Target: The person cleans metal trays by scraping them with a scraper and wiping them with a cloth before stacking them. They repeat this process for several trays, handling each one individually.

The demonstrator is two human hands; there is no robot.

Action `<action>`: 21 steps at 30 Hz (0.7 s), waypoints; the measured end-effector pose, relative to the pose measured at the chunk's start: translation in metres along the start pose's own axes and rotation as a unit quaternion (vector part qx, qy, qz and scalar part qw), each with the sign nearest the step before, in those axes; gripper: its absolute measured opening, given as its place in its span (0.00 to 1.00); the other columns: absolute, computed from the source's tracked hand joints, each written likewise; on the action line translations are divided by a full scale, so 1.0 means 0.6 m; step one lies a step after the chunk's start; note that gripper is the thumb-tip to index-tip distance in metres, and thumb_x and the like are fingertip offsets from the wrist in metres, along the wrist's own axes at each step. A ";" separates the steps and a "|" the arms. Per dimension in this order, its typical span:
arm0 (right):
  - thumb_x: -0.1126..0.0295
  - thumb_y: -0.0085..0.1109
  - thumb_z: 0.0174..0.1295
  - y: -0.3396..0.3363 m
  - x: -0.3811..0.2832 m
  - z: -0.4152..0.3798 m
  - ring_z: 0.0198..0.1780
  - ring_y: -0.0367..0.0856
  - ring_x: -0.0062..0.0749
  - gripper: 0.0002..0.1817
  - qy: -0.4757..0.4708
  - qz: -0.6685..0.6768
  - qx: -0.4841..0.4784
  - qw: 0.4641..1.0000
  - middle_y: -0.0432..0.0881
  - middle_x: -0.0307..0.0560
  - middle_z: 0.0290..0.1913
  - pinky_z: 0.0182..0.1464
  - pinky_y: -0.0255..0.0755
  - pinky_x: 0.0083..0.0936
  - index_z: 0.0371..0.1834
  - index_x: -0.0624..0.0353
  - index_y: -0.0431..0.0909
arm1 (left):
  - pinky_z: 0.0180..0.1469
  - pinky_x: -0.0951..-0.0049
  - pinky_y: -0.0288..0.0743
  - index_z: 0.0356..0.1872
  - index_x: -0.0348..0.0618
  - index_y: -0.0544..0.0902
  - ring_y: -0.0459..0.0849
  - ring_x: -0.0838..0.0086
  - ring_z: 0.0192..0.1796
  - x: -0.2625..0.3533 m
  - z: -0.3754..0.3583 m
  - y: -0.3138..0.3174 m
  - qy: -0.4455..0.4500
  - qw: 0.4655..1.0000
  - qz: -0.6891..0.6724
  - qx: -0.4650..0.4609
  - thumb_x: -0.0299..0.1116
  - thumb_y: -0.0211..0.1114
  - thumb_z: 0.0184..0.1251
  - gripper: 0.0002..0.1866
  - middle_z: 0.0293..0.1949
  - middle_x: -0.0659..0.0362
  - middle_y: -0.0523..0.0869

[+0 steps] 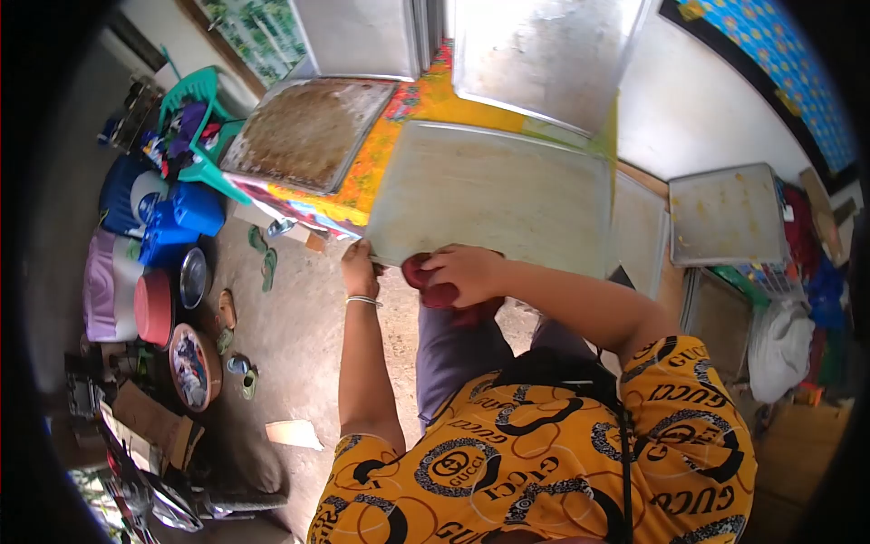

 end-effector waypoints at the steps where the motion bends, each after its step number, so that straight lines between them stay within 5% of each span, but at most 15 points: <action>1: 0.61 0.65 0.38 -0.006 0.011 -0.046 0.61 0.68 0.44 0.25 0.022 0.009 -0.011 1.000 0.73 0.44 0.60 0.64 0.64 0.34 0.46 0.52 0.81 | 0.11 0.77 0.61 0.34 0.34 0.78 0.70 0.76 0.11 -0.001 0.002 -0.001 0.003 1.000 -0.007 0.021 0.33 0.53 0.69 0.11 0.17 0.60 0.76; 10: 0.65 0.66 0.35 -0.132 0.033 -0.476 0.56 0.72 0.46 0.24 0.242 -0.015 -0.056 0.969 0.80 0.46 0.51 0.59 0.69 0.34 0.42 0.57 0.83 | 0.17 0.76 0.69 0.33 0.38 0.76 0.73 0.75 0.15 0.008 -0.008 0.010 0.013 0.998 -0.050 0.032 0.35 0.53 0.69 0.11 0.22 0.58 0.78; 12: 0.66 0.65 0.37 -0.160 0.044 -0.563 0.50 0.77 0.46 0.23 0.455 -0.087 -0.115 0.879 0.82 0.48 0.47 0.55 0.72 0.35 0.42 0.59 0.83 | 0.28 0.70 0.74 0.44 0.44 0.74 0.78 0.70 0.28 0.000 -0.012 0.010 -0.009 0.996 -0.072 -0.043 0.42 0.51 0.70 0.13 0.33 0.57 0.80; 14: 0.65 0.64 0.40 -0.169 0.075 -0.671 0.43 0.80 0.49 0.20 0.512 -0.119 -0.063 0.848 0.83 0.50 0.43 0.49 0.75 0.38 0.41 0.57 0.83 | 0.43 0.64 0.73 0.56 0.49 0.71 0.79 0.66 0.42 -0.032 -0.030 -0.015 -0.058 0.992 -0.095 -0.054 0.54 0.50 0.68 0.24 0.42 0.55 0.80; 16: 0.65 0.63 0.43 -0.181 0.090 -0.805 0.42 0.81 0.53 0.19 0.505 0.201 0.295 0.786 0.83 0.55 0.42 0.47 0.74 0.39 0.42 0.54 0.83 | 0.50 0.61 0.70 0.66 0.47 0.63 0.77 0.66 0.47 -0.053 -0.093 -0.051 -0.062 0.997 0.006 0.034 0.49 0.49 0.70 0.28 0.49 0.52 0.78; 18: 0.66 0.62 0.45 -0.103 0.141 -0.948 0.43 0.82 0.52 0.21 0.517 0.303 0.467 0.650 0.83 0.58 0.41 0.46 0.75 0.36 0.46 0.52 0.82 | 0.70 0.62 0.54 0.73 0.43 0.50 0.61 0.56 0.70 -0.174 -0.097 -0.095 0.146 0.930 0.337 -0.020 0.52 0.45 0.73 0.35 0.69 0.45 0.62; 19: 0.66 0.60 0.46 -0.091 0.113 -0.960 0.41 0.82 0.48 0.19 0.668 0.090 0.284 0.682 0.83 0.58 0.38 0.45 0.75 0.34 0.44 0.57 0.82 | 0.70 0.62 0.52 0.73 0.43 0.49 0.58 0.56 0.71 -0.204 -0.151 -0.081 0.180 0.866 0.465 -0.039 0.50 0.47 0.72 0.35 0.69 0.45 0.60; 20: 0.67 0.58 0.47 -0.082 0.074 -0.972 0.38 0.82 0.44 0.17 0.749 -0.134 0.076 0.644 0.83 0.58 0.35 0.44 0.74 0.33 0.41 0.61 0.81 | 0.71 0.62 0.50 0.73 0.42 0.49 0.56 0.55 0.71 -0.222 -0.218 -0.068 0.174 0.818 0.543 -0.076 0.49 0.49 0.71 0.36 0.70 0.44 0.58; 21: 0.67 0.59 0.46 -0.077 0.055 -0.980 0.40 0.82 0.48 0.19 0.736 -0.120 0.152 0.649 0.83 0.59 0.35 0.45 0.74 0.33 0.44 0.60 0.81 | 0.71 0.62 0.48 0.73 0.42 0.48 0.53 0.55 0.72 -0.228 -0.279 -0.053 0.173 0.787 0.580 -0.122 0.48 0.51 0.71 0.37 0.71 0.44 0.56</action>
Point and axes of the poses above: each hand's wrist, its own z-axis towards the middle knuckle, its own y-axis out of the palm, x = y × z, the point moved 8 cm from there along z, towards the middle knuckle
